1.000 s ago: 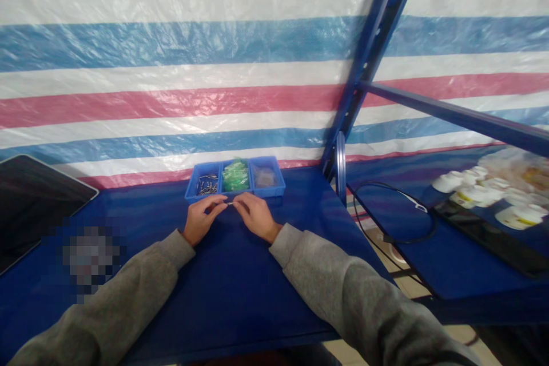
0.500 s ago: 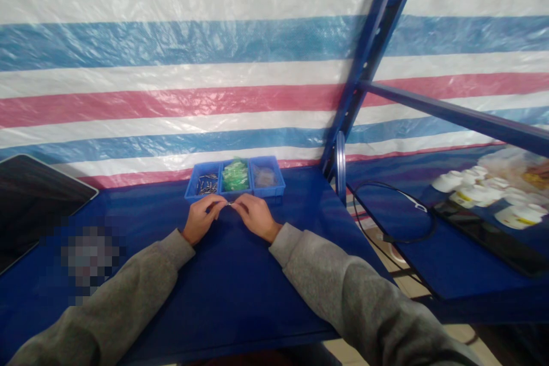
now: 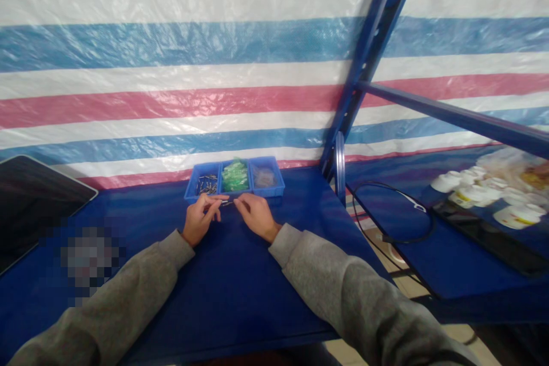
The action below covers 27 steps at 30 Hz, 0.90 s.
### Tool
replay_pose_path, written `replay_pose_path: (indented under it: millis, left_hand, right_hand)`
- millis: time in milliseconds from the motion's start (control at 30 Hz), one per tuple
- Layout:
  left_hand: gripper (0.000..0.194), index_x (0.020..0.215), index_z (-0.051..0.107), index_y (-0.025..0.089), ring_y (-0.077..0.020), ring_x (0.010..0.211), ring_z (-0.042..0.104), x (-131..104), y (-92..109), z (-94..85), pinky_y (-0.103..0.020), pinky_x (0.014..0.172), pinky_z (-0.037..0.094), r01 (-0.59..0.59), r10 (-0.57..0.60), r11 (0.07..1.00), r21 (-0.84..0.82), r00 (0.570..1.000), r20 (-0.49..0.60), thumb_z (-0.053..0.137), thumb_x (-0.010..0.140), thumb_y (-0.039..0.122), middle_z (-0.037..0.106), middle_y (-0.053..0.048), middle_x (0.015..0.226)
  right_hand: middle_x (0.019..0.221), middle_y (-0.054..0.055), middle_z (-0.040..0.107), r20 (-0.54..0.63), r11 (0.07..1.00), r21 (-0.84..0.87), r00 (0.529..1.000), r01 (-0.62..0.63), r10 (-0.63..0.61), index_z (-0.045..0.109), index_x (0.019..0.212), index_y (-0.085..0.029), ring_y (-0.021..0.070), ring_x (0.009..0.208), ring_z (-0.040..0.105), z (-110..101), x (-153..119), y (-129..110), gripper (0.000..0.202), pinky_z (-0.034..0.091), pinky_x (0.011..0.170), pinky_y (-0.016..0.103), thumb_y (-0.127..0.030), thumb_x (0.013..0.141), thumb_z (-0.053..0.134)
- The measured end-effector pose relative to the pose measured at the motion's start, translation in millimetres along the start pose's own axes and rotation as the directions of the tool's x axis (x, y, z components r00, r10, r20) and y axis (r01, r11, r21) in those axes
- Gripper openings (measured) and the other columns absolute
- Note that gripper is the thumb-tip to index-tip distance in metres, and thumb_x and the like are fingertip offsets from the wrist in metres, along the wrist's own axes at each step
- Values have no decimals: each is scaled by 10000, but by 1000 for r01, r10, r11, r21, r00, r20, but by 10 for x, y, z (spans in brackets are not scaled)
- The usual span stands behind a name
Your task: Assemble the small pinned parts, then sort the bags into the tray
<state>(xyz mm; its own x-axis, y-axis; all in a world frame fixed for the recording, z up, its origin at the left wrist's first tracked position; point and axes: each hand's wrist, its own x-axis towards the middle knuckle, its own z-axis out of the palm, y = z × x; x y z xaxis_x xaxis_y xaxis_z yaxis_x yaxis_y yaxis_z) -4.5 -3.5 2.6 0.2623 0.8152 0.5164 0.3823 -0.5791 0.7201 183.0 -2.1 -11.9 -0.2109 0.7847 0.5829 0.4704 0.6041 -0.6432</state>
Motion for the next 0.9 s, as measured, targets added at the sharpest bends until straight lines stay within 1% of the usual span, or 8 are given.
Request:
replay_pose_path:
  millis: [167,267,333,467,600,700,833,900]
  left_hand:
    - [182,770,488,161,-88,540,607,-13,-7,4,-208,565,493,-15,17,999,51,999,-42,483,897,291,682,-26,745]
    - [170,801,508,161,-74,506,578,-18,1,5,-202,543,478,-19,22,998,67,998,-51,486,892,302,677,-29,795]
    - [154,831,520,164,-79,537,586,-15,8,5,-202,549,477,-19,22,997,72,999,-42,488,889,302,672,-36,844]
    - [149,847,521,170,-109,654,611,-3,14,-4,-209,620,480,-40,45,992,122,998,-37,472,894,302,637,-15,768]
    - [173,855,539,167,-101,627,582,-9,5,-18,-207,634,469,-63,70,975,215,997,-24,439,905,300,611,5,722]
    - [204,943,583,163,-121,702,617,-11,5,-19,-225,705,490,-101,106,959,264,994,-2,429,912,293,656,-20,802]
    - [269,1078,597,169,-168,968,625,0,15,-18,-286,877,485,-186,184,946,266,982,33,406,928,284,665,-69,1051]
    - [288,1109,600,177,-171,980,621,5,16,-21,-297,879,490,-210,206,941,265,978,45,399,933,286,662,-71,1067]
  right_hand:
    - [649,12,589,2,1000,14,1000,1,-1,601,727,-175,129,591,524,7,-5,15,360,392,607,234,-394,931,401]
    - [649,10,585,7,1000,18,1000,6,-7,598,726,-177,129,595,528,2,-3,8,355,390,606,234,-390,931,401]
    - [655,12,590,10,1000,19,1000,8,-8,603,735,-178,131,601,532,-2,0,0,354,393,609,236,-389,931,398]
    - [655,14,593,12,1000,15,1000,5,-5,606,740,-179,135,600,531,-2,-1,-5,353,400,611,240,-390,931,397]
    - [646,11,585,13,1000,10,1000,2,-3,597,728,-178,133,593,526,-1,-8,3,353,397,604,234,-392,929,401]
    - [642,10,579,12,1000,7,1000,6,-6,597,731,-175,131,588,520,-8,-5,1,346,392,598,235,-384,929,404]
    - [636,13,581,8,1000,7,1000,3,-3,603,726,-177,133,584,521,-8,3,-8,354,396,598,241,-389,928,404]
    - [637,13,587,0,1000,6,1000,-1,1,606,724,-178,134,581,524,-4,3,-9,356,399,597,244,-396,925,408]
